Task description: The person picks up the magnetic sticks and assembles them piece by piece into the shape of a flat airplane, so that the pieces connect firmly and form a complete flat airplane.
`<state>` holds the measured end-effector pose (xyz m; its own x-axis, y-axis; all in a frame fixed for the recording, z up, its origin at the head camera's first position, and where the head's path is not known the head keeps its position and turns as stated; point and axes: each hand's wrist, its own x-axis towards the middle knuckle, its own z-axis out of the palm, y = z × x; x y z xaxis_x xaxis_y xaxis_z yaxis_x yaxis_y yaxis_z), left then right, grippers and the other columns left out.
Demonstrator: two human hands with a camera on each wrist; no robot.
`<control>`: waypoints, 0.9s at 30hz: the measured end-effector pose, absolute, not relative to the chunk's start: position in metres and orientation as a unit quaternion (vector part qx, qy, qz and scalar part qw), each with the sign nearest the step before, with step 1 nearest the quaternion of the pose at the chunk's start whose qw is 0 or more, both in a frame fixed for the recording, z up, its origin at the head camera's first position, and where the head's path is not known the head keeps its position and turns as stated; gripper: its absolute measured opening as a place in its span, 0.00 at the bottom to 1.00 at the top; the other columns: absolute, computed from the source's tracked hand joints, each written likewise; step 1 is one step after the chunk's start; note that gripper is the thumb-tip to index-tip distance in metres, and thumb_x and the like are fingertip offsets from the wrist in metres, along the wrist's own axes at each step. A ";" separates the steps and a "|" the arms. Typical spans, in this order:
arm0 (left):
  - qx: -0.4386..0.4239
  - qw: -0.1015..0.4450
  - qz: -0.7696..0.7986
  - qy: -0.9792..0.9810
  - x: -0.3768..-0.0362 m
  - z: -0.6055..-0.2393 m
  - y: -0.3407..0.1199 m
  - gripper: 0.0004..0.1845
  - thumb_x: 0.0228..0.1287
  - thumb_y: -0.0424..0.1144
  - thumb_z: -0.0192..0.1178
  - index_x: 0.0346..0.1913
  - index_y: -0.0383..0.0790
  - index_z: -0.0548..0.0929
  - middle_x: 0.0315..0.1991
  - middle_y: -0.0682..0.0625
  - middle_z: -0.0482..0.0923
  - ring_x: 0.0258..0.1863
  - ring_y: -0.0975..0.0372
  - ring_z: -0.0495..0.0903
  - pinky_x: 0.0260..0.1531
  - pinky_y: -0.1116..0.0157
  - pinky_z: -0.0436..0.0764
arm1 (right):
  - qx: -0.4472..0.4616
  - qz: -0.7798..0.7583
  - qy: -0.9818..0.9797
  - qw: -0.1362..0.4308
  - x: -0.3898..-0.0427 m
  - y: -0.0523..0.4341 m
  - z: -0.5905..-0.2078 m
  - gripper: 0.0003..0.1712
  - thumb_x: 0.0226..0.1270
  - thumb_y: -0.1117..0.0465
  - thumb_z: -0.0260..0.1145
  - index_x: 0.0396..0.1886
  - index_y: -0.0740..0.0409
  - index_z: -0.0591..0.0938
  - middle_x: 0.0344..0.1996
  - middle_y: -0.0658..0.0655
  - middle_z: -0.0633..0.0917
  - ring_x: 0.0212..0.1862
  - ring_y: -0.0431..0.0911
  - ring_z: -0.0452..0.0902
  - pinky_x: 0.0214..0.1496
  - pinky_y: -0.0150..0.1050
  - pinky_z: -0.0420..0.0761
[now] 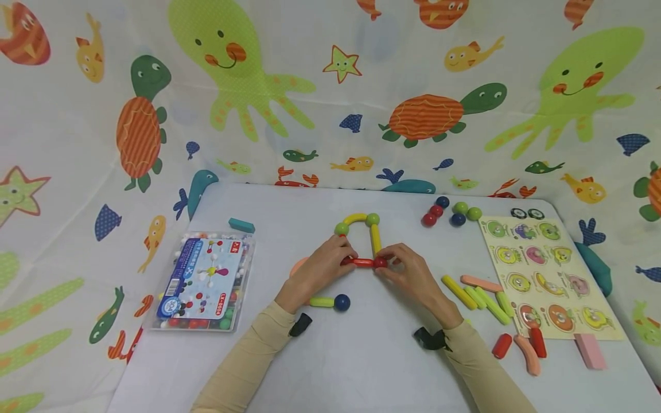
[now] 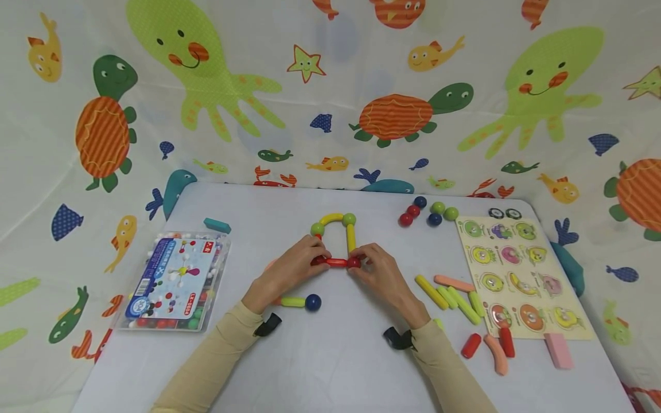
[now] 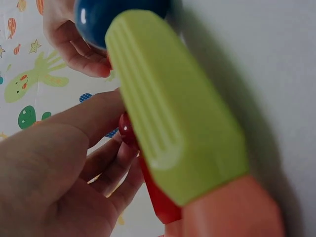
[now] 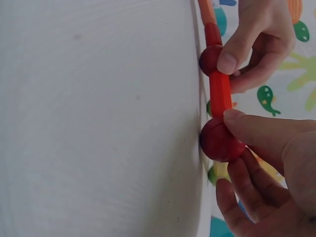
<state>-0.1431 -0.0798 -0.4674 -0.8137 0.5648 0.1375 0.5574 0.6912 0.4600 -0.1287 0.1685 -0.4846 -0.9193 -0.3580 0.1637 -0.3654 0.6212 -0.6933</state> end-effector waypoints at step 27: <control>0.247 0.123 0.285 0.918 -0.079 -0.451 -0.144 0.27 0.56 0.48 0.76 0.57 0.43 0.84 0.53 0.50 0.80 0.53 0.61 0.75 0.51 0.64 0.83 | 0.195 0.383 -0.903 -0.009 -0.123 0.169 -0.483 0.22 0.60 0.60 0.78 0.55 0.51 0.84 0.50 0.50 0.84 0.50 0.46 0.80 0.53 0.48 0.85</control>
